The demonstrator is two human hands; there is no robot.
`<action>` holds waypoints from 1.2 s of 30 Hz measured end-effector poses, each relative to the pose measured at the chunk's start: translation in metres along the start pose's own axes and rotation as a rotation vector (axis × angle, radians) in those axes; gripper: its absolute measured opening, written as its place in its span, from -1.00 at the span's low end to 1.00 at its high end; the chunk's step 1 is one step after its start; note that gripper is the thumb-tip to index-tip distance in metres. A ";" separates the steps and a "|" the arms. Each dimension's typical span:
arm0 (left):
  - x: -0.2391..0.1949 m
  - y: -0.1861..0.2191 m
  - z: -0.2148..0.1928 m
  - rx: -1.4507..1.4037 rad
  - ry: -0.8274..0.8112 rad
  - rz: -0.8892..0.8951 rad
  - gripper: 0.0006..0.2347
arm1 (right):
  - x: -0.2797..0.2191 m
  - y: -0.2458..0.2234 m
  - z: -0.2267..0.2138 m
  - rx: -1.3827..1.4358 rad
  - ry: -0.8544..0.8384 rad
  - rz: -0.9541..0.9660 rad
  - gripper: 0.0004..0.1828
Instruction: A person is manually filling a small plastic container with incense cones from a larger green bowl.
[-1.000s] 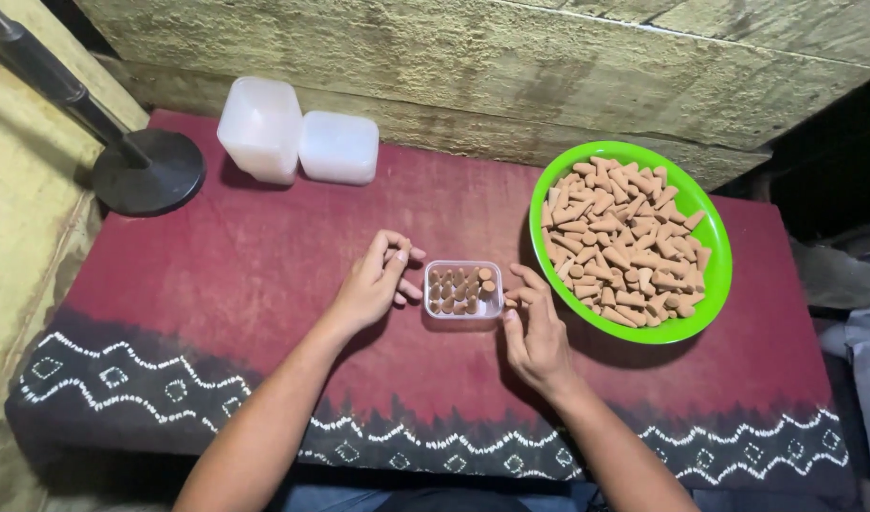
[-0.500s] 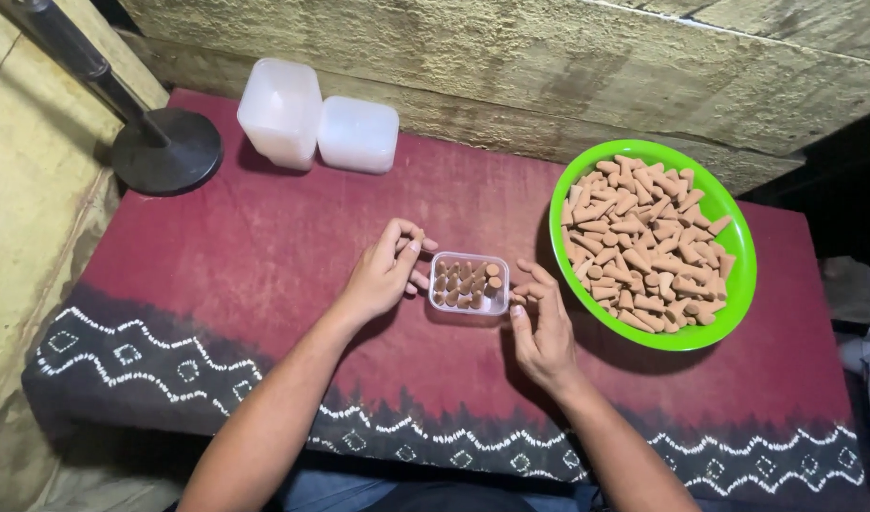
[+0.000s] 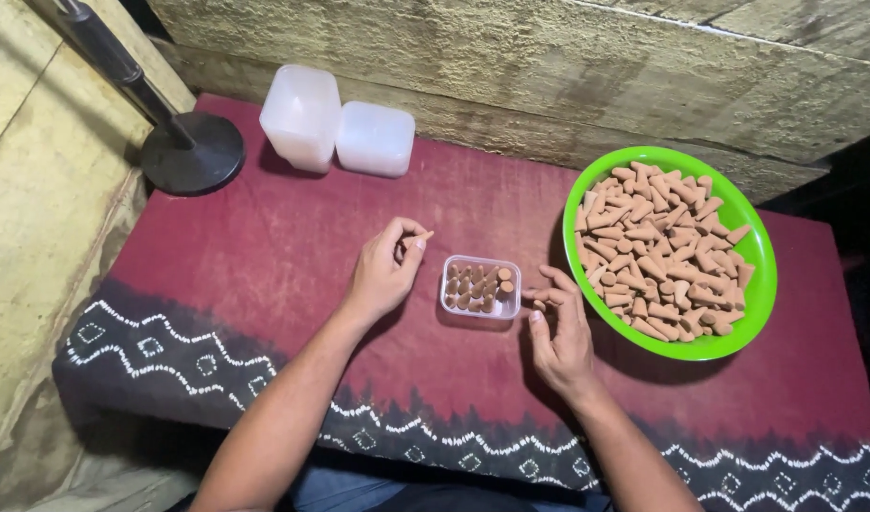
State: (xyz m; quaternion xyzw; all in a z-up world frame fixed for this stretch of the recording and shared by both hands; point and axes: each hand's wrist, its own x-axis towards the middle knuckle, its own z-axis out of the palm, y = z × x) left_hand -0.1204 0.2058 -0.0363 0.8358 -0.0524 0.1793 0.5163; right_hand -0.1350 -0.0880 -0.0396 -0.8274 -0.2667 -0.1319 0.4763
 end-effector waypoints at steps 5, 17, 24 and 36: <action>-0.003 0.004 -0.001 0.015 0.051 0.085 -0.90 | -0.002 -0.001 0.002 -0.094 0.008 -0.049 -0.85; -0.008 0.004 0.003 0.040 0.102 0.139 -0.86 | -0.002 0.008 0.003 -0.185 0.123 -0.241 -0.82; -0.007 0.001 0.004 0.057 0.125 0.168 -0.89 | -0.004 0.015 0.000 -0.125 0.089 -0.240 -0.69; -0.007 -0.009 0.008 0.044 0.133 0.183 -0.85 | 0.010 -0.004 0.002 -0.037 0.103 -0.204 -0.80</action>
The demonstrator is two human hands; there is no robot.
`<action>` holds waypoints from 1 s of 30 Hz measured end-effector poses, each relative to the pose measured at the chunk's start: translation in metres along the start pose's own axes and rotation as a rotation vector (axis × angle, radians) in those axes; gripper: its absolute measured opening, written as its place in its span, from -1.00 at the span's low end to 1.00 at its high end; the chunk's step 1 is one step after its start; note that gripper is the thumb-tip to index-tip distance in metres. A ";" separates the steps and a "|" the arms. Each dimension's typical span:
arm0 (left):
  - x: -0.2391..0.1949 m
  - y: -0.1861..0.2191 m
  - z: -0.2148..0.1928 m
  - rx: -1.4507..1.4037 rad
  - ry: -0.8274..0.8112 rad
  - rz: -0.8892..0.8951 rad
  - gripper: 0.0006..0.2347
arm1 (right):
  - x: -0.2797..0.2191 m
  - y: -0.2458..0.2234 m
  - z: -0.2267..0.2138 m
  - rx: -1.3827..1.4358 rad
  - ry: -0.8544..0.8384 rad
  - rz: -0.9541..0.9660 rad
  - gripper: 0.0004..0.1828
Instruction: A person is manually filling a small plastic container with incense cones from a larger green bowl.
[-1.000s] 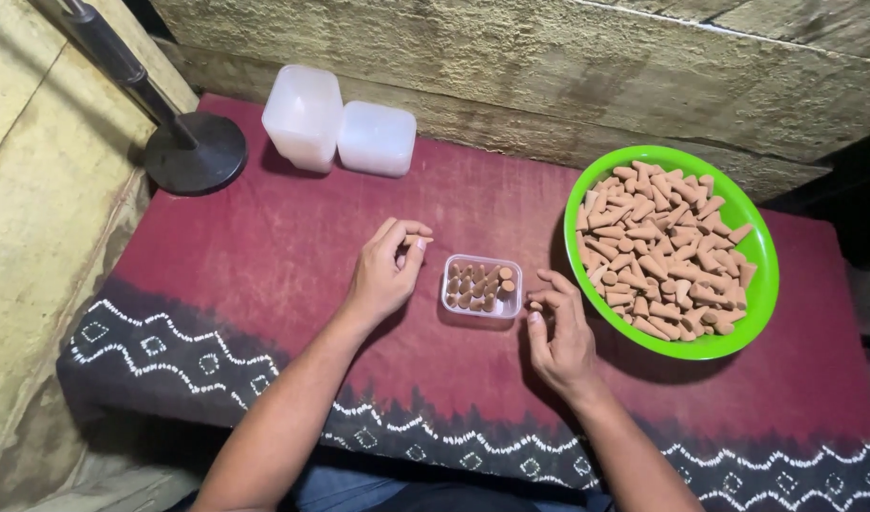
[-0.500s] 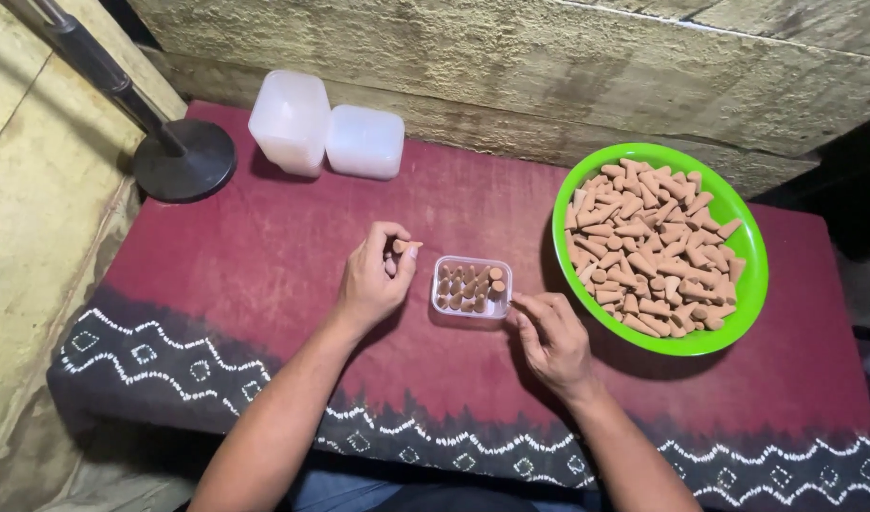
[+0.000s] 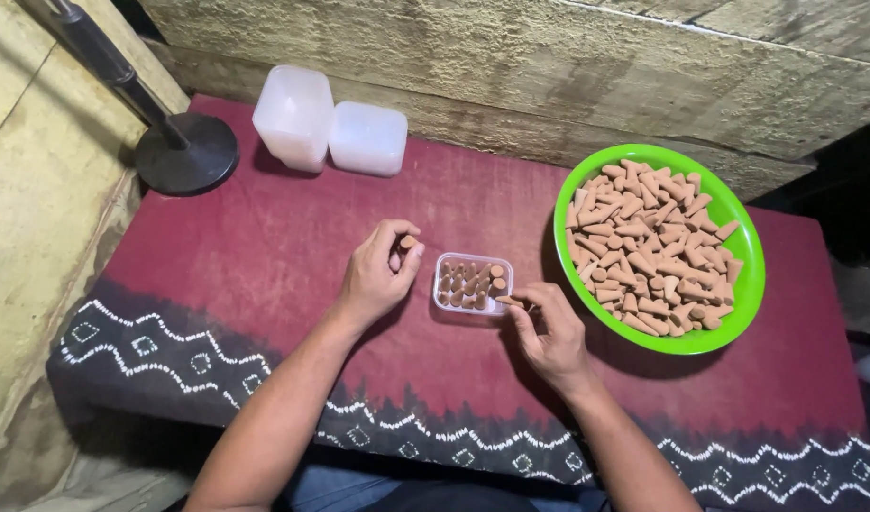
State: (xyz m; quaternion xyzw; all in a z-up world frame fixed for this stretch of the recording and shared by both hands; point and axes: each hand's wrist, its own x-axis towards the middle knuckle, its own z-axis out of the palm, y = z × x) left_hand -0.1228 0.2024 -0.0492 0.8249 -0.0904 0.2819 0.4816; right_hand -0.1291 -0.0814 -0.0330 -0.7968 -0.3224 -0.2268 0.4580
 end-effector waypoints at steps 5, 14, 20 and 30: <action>0.009 0.032 -0.011 -0.067 -0.044 0.084 -0.84 | -0.003 0.003 0.002 0.009 -0.002 0.008 -0.76; 0.012 0.073 0.012 -0.114 -0.202 0.179 -0.78 | -0.010 0.018 0.000 0.061 0.070 0.036 -0.70; 0.013 0.087 0.026 -0.002 -0.356 0.216 -0.79 | -0.008 0.009 -0.004 0.070 0.088 0.055 -0.79; -0.007 0.063 0.044 0.154 -0.363 0.292 -0.86 | -0.009 0.010 -0.002 0.089 0.077 0.054 -0.79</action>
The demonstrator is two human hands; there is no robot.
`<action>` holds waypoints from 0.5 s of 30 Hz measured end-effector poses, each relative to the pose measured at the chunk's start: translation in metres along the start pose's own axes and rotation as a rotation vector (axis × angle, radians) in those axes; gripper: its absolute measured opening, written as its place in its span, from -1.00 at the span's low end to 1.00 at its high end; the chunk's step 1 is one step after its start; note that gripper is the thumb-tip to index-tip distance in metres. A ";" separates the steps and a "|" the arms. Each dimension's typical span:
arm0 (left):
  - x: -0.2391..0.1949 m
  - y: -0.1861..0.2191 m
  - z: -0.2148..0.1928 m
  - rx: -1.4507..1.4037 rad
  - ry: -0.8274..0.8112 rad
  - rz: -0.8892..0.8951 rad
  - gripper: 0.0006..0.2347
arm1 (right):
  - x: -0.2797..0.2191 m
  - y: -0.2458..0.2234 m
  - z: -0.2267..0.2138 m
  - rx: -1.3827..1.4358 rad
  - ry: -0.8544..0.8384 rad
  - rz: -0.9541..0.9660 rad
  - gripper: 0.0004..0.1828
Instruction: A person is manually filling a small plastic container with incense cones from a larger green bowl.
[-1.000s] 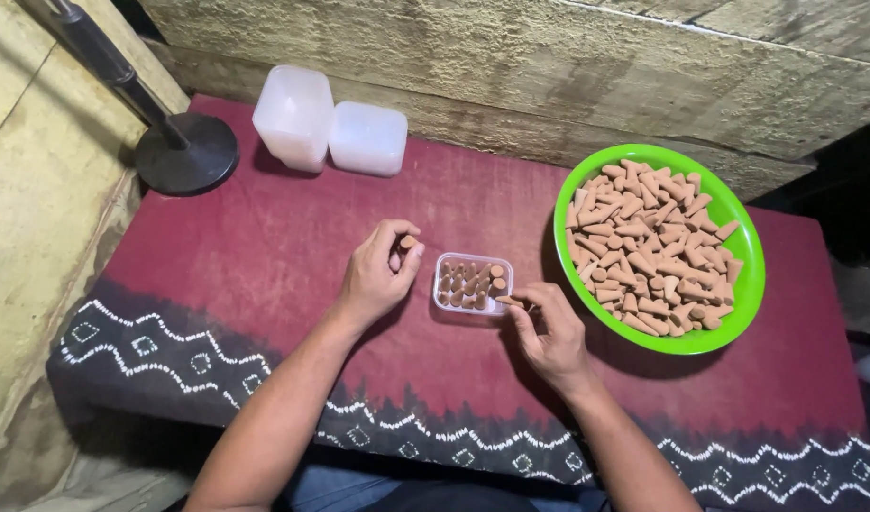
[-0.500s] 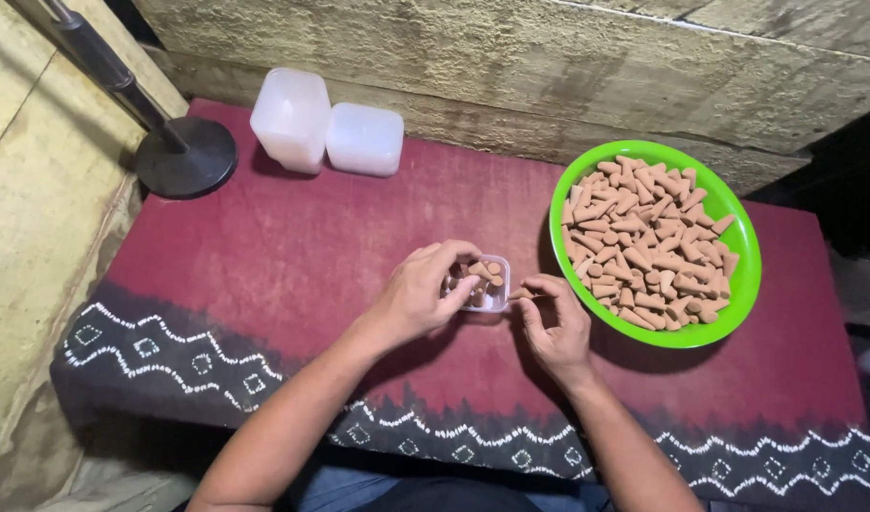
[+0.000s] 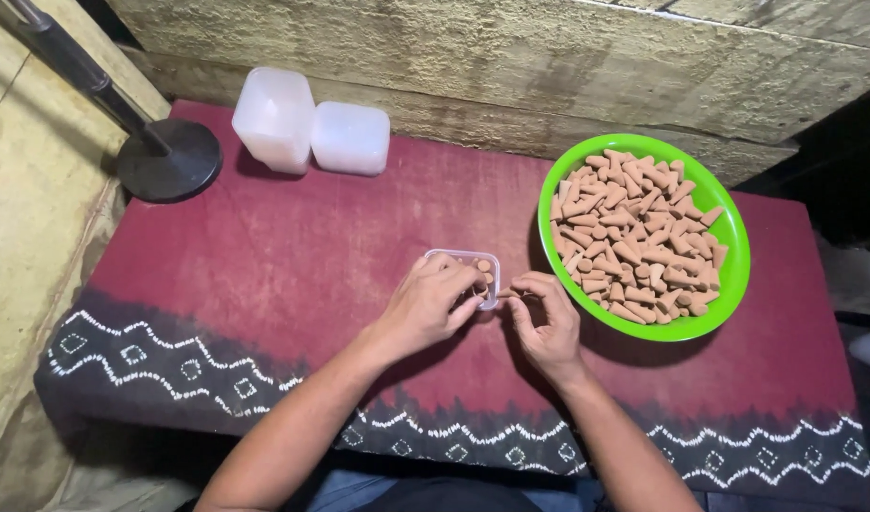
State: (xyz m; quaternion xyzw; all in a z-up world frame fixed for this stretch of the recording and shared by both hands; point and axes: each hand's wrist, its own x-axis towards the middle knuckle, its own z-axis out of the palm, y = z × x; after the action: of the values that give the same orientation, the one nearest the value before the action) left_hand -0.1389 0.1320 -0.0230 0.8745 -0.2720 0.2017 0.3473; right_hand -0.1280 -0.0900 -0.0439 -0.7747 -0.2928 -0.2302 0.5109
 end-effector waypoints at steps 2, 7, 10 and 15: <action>-0.001 0.000 0.002 0.018 -0.003 0.012 -0.87 | 0.000 0.001 0.000 -0.003 0.003 -0.002 -0.79; 0.001 0.005 -0.002 0.095 -0.012 0.057 -0.87 | -0.002 0.005 0.000 -0.023 0.008 -0.010 -0.78; 0.001 0.007 -0.002 0.111 -0.024 0.074 -0.85 | -0.002 -0.003 -0.001 -0.051 0.009 -0.029 -0.80; 0.000 0.004 -0.002 0.132 -0.024 0.082 -0.87 | 0.013 -0.037 -0.029 -0.147 0.060 -0.151 -0.84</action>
State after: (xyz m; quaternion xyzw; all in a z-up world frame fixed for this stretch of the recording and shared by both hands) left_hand -0.1418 0.1312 -0.0202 0.8860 -0.2978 0.2230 0.2769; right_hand -0.1461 -0.1030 -0.0005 -0.7786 -0.3173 -0.3123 0.4423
